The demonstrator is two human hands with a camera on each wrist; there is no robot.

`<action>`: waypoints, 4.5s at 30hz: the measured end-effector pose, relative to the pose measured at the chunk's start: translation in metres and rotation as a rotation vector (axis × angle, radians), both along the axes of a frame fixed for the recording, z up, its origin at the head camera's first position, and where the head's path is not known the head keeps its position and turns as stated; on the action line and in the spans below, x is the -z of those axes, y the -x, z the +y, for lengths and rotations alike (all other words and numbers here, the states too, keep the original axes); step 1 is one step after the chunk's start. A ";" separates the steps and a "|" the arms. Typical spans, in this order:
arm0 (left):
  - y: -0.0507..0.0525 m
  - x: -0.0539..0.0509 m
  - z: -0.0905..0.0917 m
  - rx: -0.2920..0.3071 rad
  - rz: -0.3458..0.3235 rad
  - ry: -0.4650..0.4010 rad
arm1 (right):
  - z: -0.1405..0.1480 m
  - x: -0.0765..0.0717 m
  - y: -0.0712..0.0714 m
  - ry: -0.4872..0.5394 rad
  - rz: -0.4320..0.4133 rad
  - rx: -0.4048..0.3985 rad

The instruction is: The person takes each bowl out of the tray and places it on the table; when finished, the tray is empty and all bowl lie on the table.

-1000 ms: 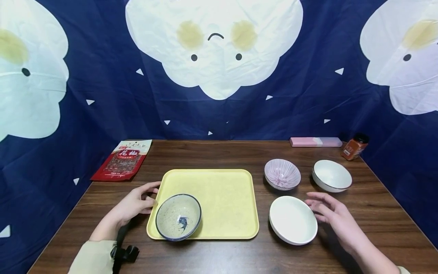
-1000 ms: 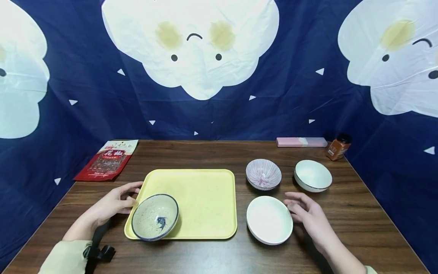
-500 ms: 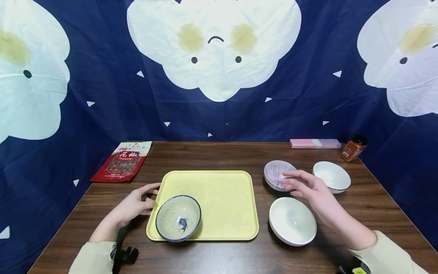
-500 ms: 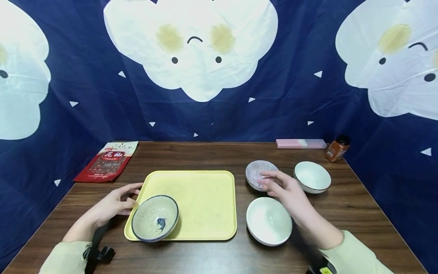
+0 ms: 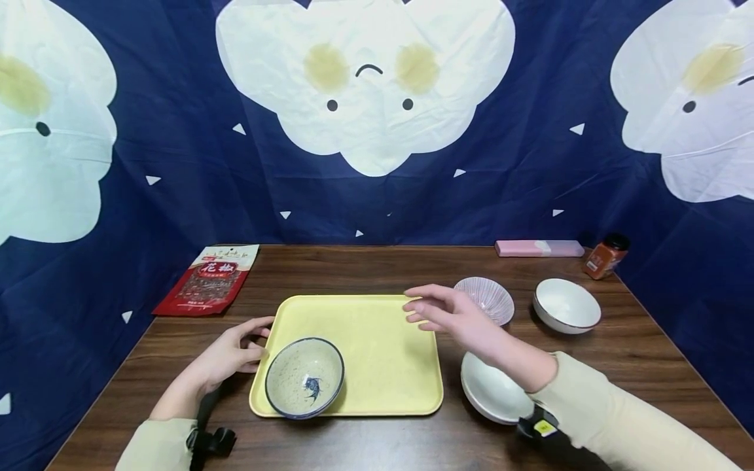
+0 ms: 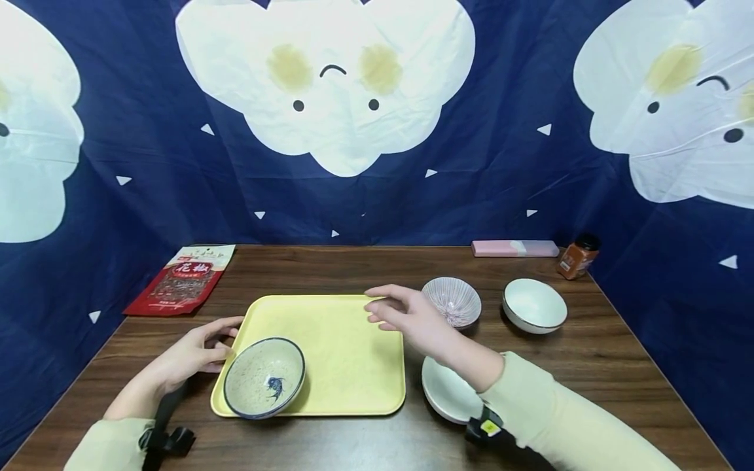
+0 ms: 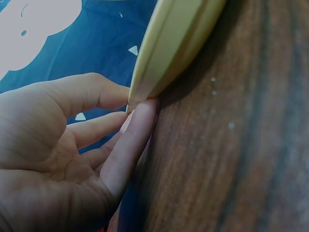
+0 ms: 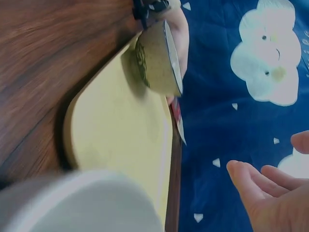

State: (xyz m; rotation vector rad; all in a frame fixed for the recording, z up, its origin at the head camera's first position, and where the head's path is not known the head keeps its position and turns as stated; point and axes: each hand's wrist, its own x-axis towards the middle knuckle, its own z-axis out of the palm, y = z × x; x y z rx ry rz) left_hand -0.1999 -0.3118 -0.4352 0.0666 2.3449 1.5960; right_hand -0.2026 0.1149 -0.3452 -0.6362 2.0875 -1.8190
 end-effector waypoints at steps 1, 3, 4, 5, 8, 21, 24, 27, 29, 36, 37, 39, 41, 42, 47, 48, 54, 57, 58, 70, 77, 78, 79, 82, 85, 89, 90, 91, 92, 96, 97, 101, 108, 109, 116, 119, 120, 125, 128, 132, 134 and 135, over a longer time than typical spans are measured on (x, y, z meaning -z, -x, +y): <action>0.000 0.000 0.000 0.000 -0.001 0.001 | -0.006 0.000 0.000 -0.009 0.005 -0.016; 0.000 0.000 0.000 -0.001 -0.001 0.000 | -0.018 0.001 0.001 -0.020 0.011 -0.042; 0.000 0.000 0.000 0.000 -0.001 -0.001 | -0.024 0.001 0.002 -0.029 0.020 -0.054; 0.000 0.000 0.000 0.002 -0.001 -0.003 | -0.029 0.002 0.002 -0.038 0.030 -0.068; 0.000 -0.001 0.000 0.002 -0.003 -0.003 | -0.044 0.004 0.004 -0.061 0.044 -0.105; 0.000 -0.001 0.000 0.003 -0.005 -0.004 | -0.099 0.028 0.007 -0.144 -0.050 -0.149; -0.001 -0.001 0.000 0.005 -0.003 -0.007 | -0.109 0.033 0.009 -0.159 -0.052 -0.143; -0.001 -0.001 0.001 0.005 -0.004 -0.007 | -0.116 0.038 0.010 -0.163 -0.071 -0.125; -0.001 0.000 0.001 0.005 -0.006 -0.008 | -0.119 0.041 0.011 -0.164 -0.085 -0.111; -0.001 0.000 0.000 0.003 -0.005 -0.011 | -0.128 0.050 0.010 -0.165 -0.192 -0.112; -0.001 0.000 0.000 0.002 -0.005 -0.012 | -0.130 0.051 0.008 -0.170 -0.203 -0.110; -0.001 0.000 0.000 0.002 -0.004 -0.013 | -0.133 0.053 0.005 -0.173 -0.229 -0.102; -0.001 0.000 0.000 0.003 -0.004 -0.015 | -0.136 0.055 0.002 -0.184 -0.238 -0.097; -0.001 0.000 0.000 0.004 -0.003 -0.015 | -0.136 0.056 0.001 -0.189 -0.241 -0.098; 0.000 0.000 0.000 0.003 -0.002 -0.010 | -0.139 0.058 -0.002 -0.204 -0.217 -0.100; -0.001 0.000 0.000 0.001 -0.002 -0.007 | -0.139 0.059 -0.002 -0.204 -0.214 -0.101; 0.000 0.001 -0.001 -0.004 -0.007 0.001 | -0.140 0.059 -0.001 -0.208 -0.210 -0.105; 0.000 0.001 -0.001 -0.005 -0.005 0.000 | -0.141 0.058 0.000 -0.212 -0.204 -0.110; -0.001 0.001 -0.001 -0.006 -0.005 0.000 | -0.141 0.058 0.000 -0.211 -0.204 -0.112; 0.000 0.002 0.000 0.000 -0.004 -0.006 | -0.134 0.051 0.003 -0.175 -0.242 -0.126; -0.001 0.002 0.000 0.005 0.004 -0.013 | -0.122 0.040 0.006 -0.089 -0.290 -0.133; -0.001 0.002 0.000 0.008 0.008 -0.017 | -0.120 0.038 0.006 -0.077 -0.295 -0.133; -0.002 0.002 -0.001 0.013 0.012 -0.021 | -0.118 0.036 0.006 -0.066 -0.299 -0.130; -0.002 0.001 -0.001 0.020 0.023 -0.028 | -0.110 0.031 0.006 -0.049 -0.302 -0.124; -0.002 0.001 -0.001 0.023 0.024 -0.028 | -0.099 0.026 0.005 -0.040 -0.298 -0.124; -0.002 0.001 0.000 0.012 0.009 -0.023 | -0.081 0.019 0.003 -0.022 -0.292 -0.119; -0.002 0.001 0.000 0.009 0.005 -0.021 | -0.076 0.017 0.003 -0.018 -0.289 -0.114; -0.002 0.001 0.000 0.005 0.001 -0.020 | -0.071 0.016 0.002 -0.014 -0.285 -0.109; -0.001 0.000 0.001 0.001 -0.002 -0.018 | -0.066 0.014 0.002 -0.007 -0.283 -0.104; -0.001 0.001 0.000 -0.003 -0.005 -0.013 | -0.045 0.008 -0.001 0.012 -0.260 -0.081; -0.001 0.001 0.000 -0.004 -0.006 -0.012 | -0.039 0.007 -0.002 0.018 -0.255 -0.075; 0.000 0.002 0.000 -0.007 -0.006 -0.009 | -0.014 0.001 -0.007 0.033 -0.244 -0.056; 0.000 0.003 0.000 -0.005 -0.006 -0.015 | 0.034 -0.002 -0.015 0.071 -0.230 -0.024; 0.000 0.003 0.000 -0.004 -0.005 -0.017 | 0.042 -0.002 -0.017 0.072 -0.229 -0.012; 0.002 0.002 0.001 0.004 0.005 -0.032 | 0.099 0.007 -0.026 0.159 -0.220 0.024; 0.001 0.002 0.001 0.004 0.007 -0.028 | 0.121 0.014 -0.029 0.236 -0.206 -0.007; 0.001 0.002 0.001 0.004 0.005 -0.026 | 0.128 0.016 -0.030 0.256 -0.202 -0.013; -0.001 0.002 0.001 -0.005 -0.001 -0.017 | 0.155 0.022 -0.036 0.294 -0.205 0.021; -0.001 0.002 0.001 -0.006 0.003 -0.018 | 0.171 0.024 -0.040 0.303 -0.210 0.046; -0.001 0.003 0.002 -0.002 0.004 -0.021 | 0.192 0.029 -0.046 0.323 -0.200 0.056; -0.001 0.002 0.002 -0.002 0.002 -0.019 | 0.203 0.031 -0.049 0.341 -0.191 0.064; 0.000 0.002 0.002 -0.003 0.001 -0.019 | 0.208 0.032 -0.051 0.349 -0.186 0.069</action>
